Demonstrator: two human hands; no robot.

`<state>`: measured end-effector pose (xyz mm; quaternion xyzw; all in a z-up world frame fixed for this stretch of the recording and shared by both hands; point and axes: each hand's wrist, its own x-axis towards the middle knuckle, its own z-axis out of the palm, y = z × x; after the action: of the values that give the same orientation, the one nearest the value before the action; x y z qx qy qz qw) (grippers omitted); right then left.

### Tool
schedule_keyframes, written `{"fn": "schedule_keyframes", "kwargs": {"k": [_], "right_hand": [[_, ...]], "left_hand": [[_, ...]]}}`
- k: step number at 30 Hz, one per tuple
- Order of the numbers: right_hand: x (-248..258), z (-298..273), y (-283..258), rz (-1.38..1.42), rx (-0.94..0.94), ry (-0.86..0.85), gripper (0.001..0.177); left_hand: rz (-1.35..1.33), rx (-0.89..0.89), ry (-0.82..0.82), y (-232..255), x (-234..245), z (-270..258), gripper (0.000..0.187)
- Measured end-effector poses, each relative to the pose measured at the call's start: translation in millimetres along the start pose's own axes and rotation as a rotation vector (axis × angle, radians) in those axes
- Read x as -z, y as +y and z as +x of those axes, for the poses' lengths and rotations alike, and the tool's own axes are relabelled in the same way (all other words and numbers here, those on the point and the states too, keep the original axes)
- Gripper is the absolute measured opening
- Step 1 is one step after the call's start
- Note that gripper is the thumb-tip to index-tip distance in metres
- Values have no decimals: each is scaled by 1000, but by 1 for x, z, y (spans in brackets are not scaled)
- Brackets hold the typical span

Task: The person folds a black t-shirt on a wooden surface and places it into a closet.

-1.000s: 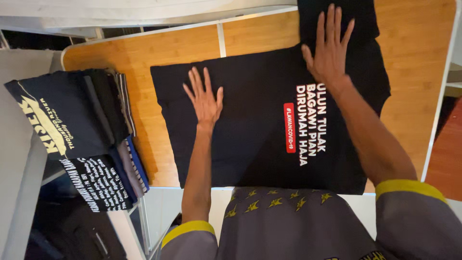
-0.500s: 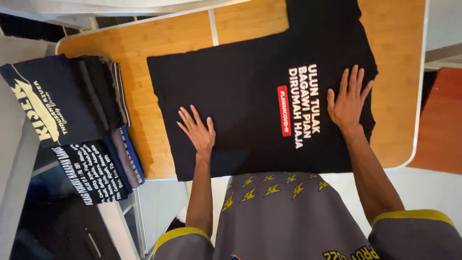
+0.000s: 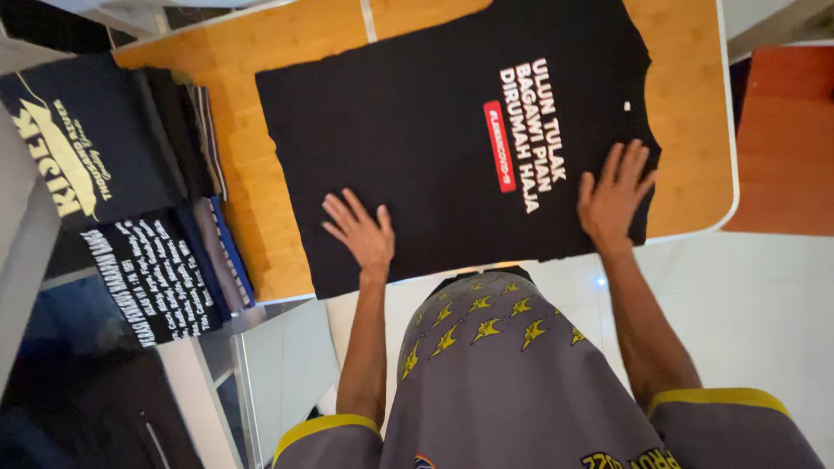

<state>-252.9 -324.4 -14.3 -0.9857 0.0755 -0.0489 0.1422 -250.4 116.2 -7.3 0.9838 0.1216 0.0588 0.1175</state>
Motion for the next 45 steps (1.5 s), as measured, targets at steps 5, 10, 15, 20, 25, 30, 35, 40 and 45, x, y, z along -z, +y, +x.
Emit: {"fn": "schedule_keyframes", "kwargs": {"k": [5,10,15,20,25,30,35,40,45], "right_hand": [[-14,-29,-72,86,142,-76,72],[-32,-55,-98,112,260,-82,72],[-22,-74,-67,62,211,-94,69],[-4,-97,-18,69,60,-20,68],[-23,-140,25,235,-232,194,68],[-58,-151,46,714,-593,432,82],[-53,-145,42,1374,-842,-113,94],[-73,-145,60,1254,-694,-146,93],[-58,-148,76,1339,-830,-366,87]], "left_hand": [[-52,-232,-132,72,0,-30,80],[-117,-405,-185,85,-10,-56,75],[-71,-394,-155,41,-8,-73,74],[-82,-275,-122,-2,-5,-87,74],[-15,-82,-60,-47,3,-107,77],[42,112,-7,-86,11,-117,81],[69,184,144,-93,21,-118,84],[181,384,160,-99,32,-113,89],[145,488,11,-134,19,-109,60]]}}
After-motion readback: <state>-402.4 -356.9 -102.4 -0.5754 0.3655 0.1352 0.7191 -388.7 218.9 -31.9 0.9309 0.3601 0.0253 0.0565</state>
